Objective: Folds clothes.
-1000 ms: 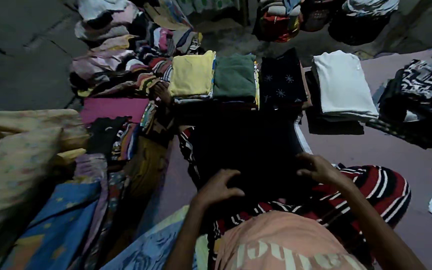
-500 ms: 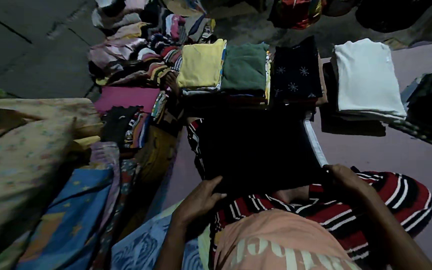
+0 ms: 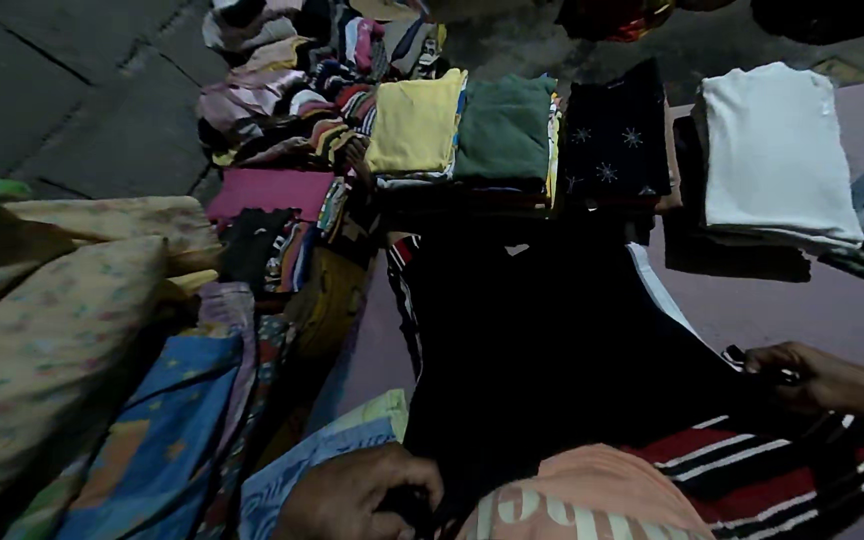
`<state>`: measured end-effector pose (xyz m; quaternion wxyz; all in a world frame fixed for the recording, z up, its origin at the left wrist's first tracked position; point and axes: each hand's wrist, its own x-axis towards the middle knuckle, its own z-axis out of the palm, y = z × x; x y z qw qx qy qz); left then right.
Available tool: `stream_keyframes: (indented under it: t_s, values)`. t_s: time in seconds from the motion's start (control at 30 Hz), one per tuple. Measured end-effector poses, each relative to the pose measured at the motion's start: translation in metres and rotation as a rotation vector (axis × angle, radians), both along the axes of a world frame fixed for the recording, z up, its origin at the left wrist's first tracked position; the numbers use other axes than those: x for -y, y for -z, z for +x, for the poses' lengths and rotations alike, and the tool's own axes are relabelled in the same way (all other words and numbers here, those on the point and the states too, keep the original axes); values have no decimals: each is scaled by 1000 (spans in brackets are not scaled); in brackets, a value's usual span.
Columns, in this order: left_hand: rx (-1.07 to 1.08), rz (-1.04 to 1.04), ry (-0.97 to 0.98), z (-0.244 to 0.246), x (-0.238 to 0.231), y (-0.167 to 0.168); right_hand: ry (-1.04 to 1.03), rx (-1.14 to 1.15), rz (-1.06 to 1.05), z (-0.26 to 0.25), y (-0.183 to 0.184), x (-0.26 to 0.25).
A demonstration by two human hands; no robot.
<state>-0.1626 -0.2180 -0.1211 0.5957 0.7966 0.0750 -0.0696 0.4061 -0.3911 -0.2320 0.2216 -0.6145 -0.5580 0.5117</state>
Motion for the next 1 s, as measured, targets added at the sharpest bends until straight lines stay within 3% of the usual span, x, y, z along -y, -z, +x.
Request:
stream_keyframes:
  t_s: [0.07,0.13,0.23,0.27,0.33,0.4,0.47,0.73,0.8,0.87,1.0]
  values:
    - [89,42,-9,-1,-12,-11,-3,-154,103,11,4,-8]
    - [202,107,-200,1,-37,-21,77,-296,283,16,4,-30]
    - [369,70,-920,20,-93,-1,529,-461,494,4,28,-79]
    - [404,-17,-1130,29,-111,18,681,-538,470,-3,45,-93]
    - [263,-176,-1339,38,-123,57,866,-547,225,-23,75,-107]
    - [-38,-251,-1333,50,-109,77,815,-410,-81,-30,99,-118]
    - [-149,-297,-1305,54,-98,94,693,-280,-241,-34,103,-125]
    - [-392,-256,-1066,14,-78,107,461,72,-447,-15,89,-106]
    - [-414,-170,-1062,6,-79,107,467,61,-406,-14,83,-102]
    - [-279,-93,-1214,7,-83,95,537,-16,-249,-10,73,-99]
    - [-36,101,-1387,17,-108,40,707,-210,172,8,33,-97]
